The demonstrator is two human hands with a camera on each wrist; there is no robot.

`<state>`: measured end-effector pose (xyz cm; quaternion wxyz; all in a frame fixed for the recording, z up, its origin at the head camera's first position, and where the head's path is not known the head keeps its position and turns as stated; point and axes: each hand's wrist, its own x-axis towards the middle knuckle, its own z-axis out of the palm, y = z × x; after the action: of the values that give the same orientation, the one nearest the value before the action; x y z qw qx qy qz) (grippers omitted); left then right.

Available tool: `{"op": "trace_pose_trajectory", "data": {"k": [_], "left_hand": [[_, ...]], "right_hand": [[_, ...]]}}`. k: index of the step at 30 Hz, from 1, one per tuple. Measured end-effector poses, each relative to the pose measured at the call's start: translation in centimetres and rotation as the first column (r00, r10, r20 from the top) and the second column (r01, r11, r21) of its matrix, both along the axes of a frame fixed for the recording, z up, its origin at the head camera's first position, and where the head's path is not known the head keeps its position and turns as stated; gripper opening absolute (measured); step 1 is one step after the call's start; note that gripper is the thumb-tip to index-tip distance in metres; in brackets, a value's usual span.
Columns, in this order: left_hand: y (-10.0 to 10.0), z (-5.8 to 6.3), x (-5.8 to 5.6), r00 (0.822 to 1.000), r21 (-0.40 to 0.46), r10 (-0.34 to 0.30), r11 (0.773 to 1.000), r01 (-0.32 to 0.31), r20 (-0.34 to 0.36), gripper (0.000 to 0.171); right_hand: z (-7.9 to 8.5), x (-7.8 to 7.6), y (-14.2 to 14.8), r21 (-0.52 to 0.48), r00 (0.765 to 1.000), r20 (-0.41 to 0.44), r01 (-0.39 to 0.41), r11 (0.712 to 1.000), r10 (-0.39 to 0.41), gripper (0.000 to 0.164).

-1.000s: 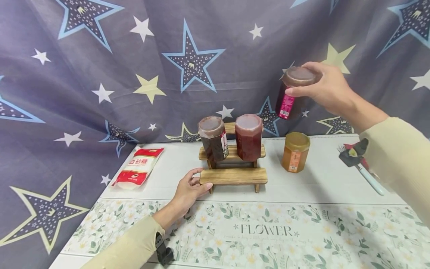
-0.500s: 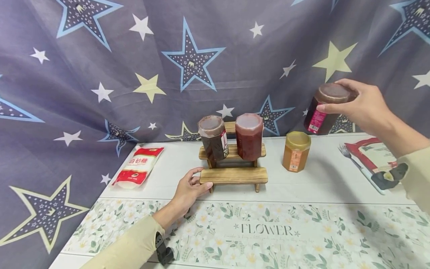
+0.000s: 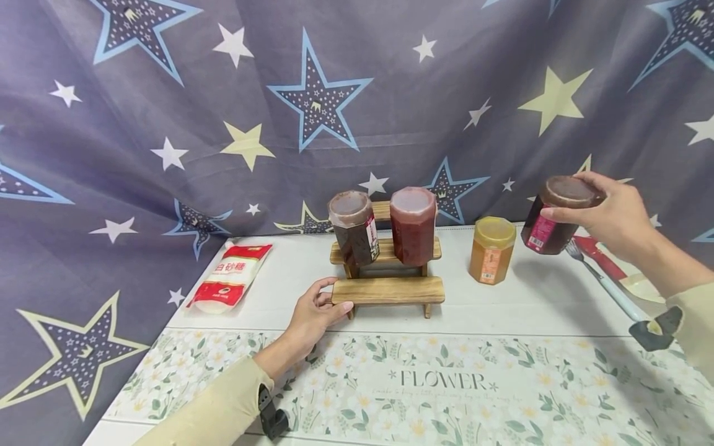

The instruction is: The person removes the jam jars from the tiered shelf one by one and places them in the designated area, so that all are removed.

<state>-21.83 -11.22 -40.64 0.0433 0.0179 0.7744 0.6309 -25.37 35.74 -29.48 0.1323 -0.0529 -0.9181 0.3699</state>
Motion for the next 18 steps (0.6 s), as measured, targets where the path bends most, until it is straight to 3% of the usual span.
{"op": "trace_pose_trajectory", "data": {"k": [8,18], "left_hand": [[0.1,0.2,0.1,1.0,-0.004,0.003,1.0,-0.003,-0.01,0.064],[0.1,0.0,0.0,1.0,-0.003,0.001,1.0,-0.002,-0.01,0.065]], "right_hand": [[-2.8,0.4,-0.5,-0.026,0.996,-0.081,-0.049,0.998,0.047,0.067],[-5.0,0.4,-0.7,-0.018,0.996,-0.052,-0.079,0.997,0.078,0.082]]}}
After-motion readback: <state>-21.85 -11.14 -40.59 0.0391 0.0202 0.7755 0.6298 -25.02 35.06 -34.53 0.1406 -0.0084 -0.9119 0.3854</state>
